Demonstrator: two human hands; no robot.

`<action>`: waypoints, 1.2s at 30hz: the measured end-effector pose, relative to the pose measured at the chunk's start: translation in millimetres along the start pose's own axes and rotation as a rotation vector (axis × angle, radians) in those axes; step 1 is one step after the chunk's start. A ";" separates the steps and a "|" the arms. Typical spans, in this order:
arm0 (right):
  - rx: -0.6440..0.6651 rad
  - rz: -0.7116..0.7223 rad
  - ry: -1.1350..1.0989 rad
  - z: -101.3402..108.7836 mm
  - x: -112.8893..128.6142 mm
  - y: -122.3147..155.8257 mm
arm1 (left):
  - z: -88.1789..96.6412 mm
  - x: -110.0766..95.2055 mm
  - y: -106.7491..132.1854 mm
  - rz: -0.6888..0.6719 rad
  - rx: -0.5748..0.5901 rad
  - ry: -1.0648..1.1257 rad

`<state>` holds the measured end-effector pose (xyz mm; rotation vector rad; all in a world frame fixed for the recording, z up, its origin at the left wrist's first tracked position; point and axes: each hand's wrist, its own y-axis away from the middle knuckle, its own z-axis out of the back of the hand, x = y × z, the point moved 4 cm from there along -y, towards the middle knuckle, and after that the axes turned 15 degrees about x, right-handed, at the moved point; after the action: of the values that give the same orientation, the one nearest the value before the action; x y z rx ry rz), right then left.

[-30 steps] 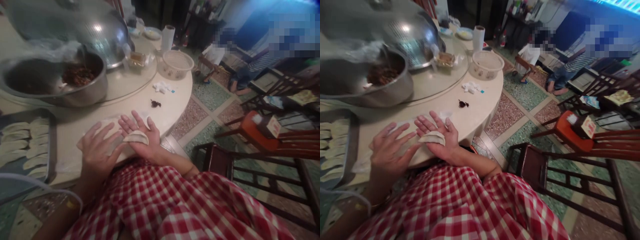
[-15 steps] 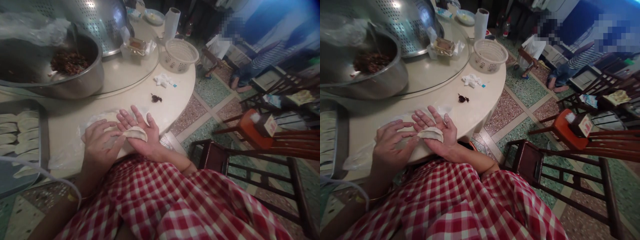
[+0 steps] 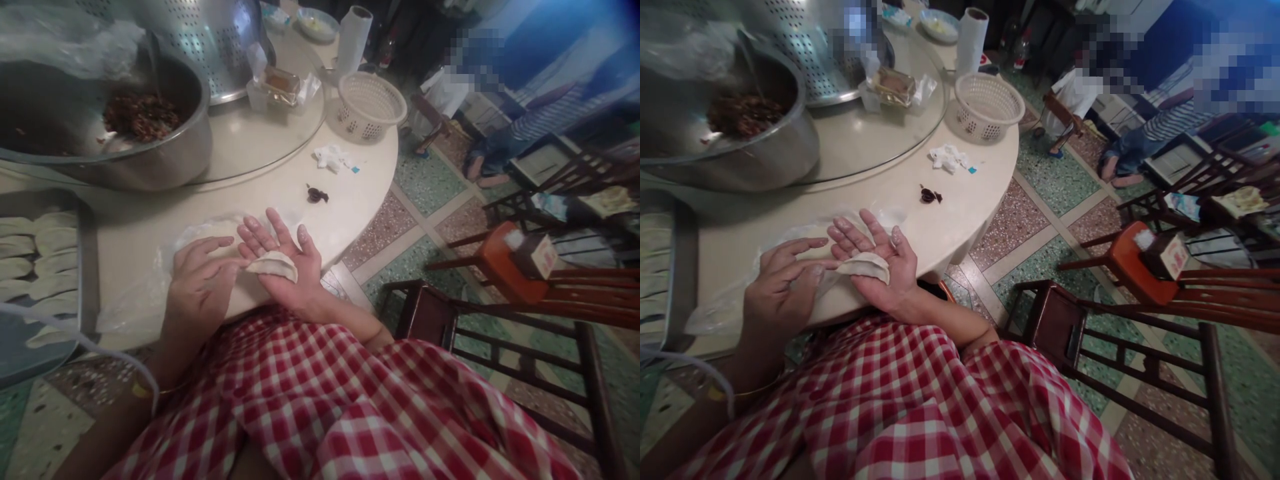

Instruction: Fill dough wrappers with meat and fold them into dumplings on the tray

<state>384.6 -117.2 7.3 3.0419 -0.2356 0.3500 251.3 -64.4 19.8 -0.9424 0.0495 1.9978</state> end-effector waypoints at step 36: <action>-0.052 -0.019 -0.067 -1.3 1.0 4.0 | -2.2 -12.7 10.0 -0.211 -0.117 -0.307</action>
<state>384.6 -121.1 9.0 3.0058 -0.2165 0.2373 249.1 -80.2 23.1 -0.6723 -0.3272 1.9407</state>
